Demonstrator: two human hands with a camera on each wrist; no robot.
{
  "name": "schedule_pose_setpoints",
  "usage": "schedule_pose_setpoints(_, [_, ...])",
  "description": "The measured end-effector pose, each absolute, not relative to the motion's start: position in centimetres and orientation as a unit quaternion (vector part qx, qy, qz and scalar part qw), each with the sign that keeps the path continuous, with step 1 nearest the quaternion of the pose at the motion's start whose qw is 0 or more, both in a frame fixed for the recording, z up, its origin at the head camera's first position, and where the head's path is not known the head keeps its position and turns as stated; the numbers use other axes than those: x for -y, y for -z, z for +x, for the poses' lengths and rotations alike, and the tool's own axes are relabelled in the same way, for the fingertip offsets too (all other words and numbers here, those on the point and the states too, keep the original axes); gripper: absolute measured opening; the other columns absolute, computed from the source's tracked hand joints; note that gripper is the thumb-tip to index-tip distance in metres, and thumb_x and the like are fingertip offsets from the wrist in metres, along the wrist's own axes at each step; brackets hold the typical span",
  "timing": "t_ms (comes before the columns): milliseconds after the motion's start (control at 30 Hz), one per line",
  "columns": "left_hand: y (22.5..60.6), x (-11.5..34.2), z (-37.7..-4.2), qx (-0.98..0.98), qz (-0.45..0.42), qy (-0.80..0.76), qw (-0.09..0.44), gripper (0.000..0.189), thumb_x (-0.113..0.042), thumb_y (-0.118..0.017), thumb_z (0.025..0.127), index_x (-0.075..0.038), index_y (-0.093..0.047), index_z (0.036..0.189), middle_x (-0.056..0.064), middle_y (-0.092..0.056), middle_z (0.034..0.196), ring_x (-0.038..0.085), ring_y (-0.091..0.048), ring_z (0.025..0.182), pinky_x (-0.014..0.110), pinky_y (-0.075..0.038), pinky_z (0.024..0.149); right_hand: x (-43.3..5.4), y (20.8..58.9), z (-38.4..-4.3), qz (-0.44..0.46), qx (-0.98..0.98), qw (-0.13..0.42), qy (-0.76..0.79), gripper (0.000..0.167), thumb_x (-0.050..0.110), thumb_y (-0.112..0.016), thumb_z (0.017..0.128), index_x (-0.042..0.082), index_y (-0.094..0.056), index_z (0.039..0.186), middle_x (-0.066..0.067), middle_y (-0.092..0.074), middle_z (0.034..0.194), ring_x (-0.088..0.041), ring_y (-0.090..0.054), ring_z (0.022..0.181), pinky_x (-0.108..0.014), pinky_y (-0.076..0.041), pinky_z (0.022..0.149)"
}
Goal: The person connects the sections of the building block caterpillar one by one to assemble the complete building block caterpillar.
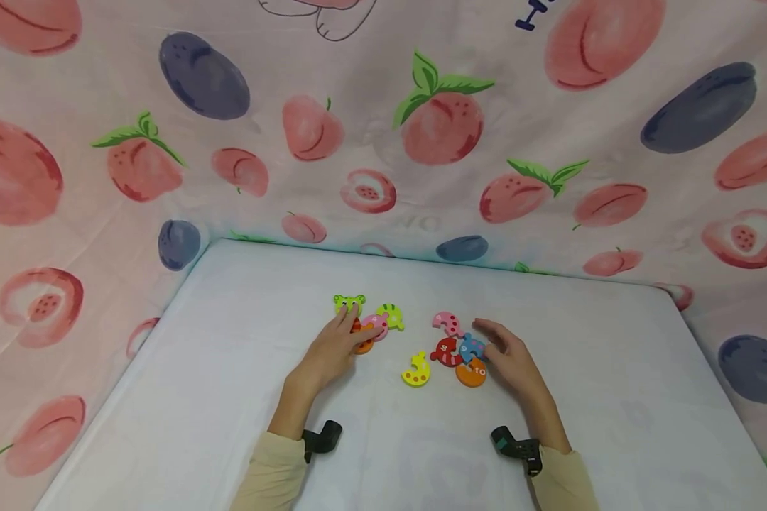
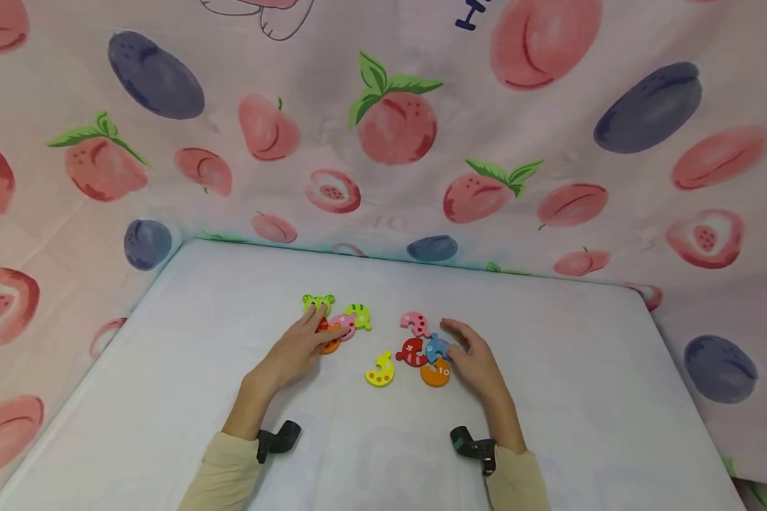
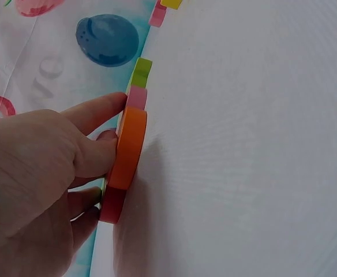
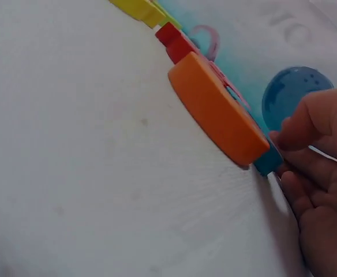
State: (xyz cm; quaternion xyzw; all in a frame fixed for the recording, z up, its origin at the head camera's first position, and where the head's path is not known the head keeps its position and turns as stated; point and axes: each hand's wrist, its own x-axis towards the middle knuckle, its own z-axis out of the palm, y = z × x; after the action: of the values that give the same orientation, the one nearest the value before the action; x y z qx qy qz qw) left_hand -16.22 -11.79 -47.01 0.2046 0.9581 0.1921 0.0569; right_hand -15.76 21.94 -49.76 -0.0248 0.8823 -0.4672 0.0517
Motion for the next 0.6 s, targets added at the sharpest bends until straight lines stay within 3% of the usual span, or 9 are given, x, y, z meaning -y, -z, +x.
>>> schedule_pose_setpoints(167, [47.16,11.78,-16.26,-0.959,0.203,-0.187,0.061,0.058,0.004,-0.057,0.089,-0.029,-0.056,0.137,0.015,-0.027,0.16,0.037,-0.02,0.149,0.049,-0.029,0.118,-21.85,49.8,-15.56,-0.059,-0.879,0.067,0.468,0.048,0.001,-0.05,0.09,0.009,-0.052,0.137,-0.015,-0.048,0.146,-0.035,-0.037,0.138,-0.057,-0.027,0.116])
schedule_pose_setpoints(400, [47.17,11.77,-16.3,-0.961,0.205,-0.179,0.058,0.056,0.003,-0.061,0.088,-0.026,-0.057,0.137,0.016,-0.027,0.159,0.037,-0.022,0.149,0.05,-0.03,0.118,-21.96,49.93,-15.64,-0.094,-0.873,0.062,0.474,0.035,0.0,-0.051,0.092,0.012,-0.066,0.121,-0.014,-0.053,0.14,-0.037,-0.038,0.136,-0.061,-0.028,0.114])
schedule_pose_setpoints(600, [47.0,11.73,-16.2,-0.96,0.203,-0.182,0.061,0.053,0.0,-0.06,0.09,-0.026,-0.057,0.137,0.016,-0.027,0.16,0.036,-0.022,0.149,0.049,-0.029,0.119,-22.32,49.75,-15.37,-0.107,-0.875,0.071,0.466,0.037,-0.002,-0.051,0.09,0.012,-0.067,0.121,-0.015,-0.049,0.145,-0.039,-0.034,0.139,-0.064,-0.026,0.113])
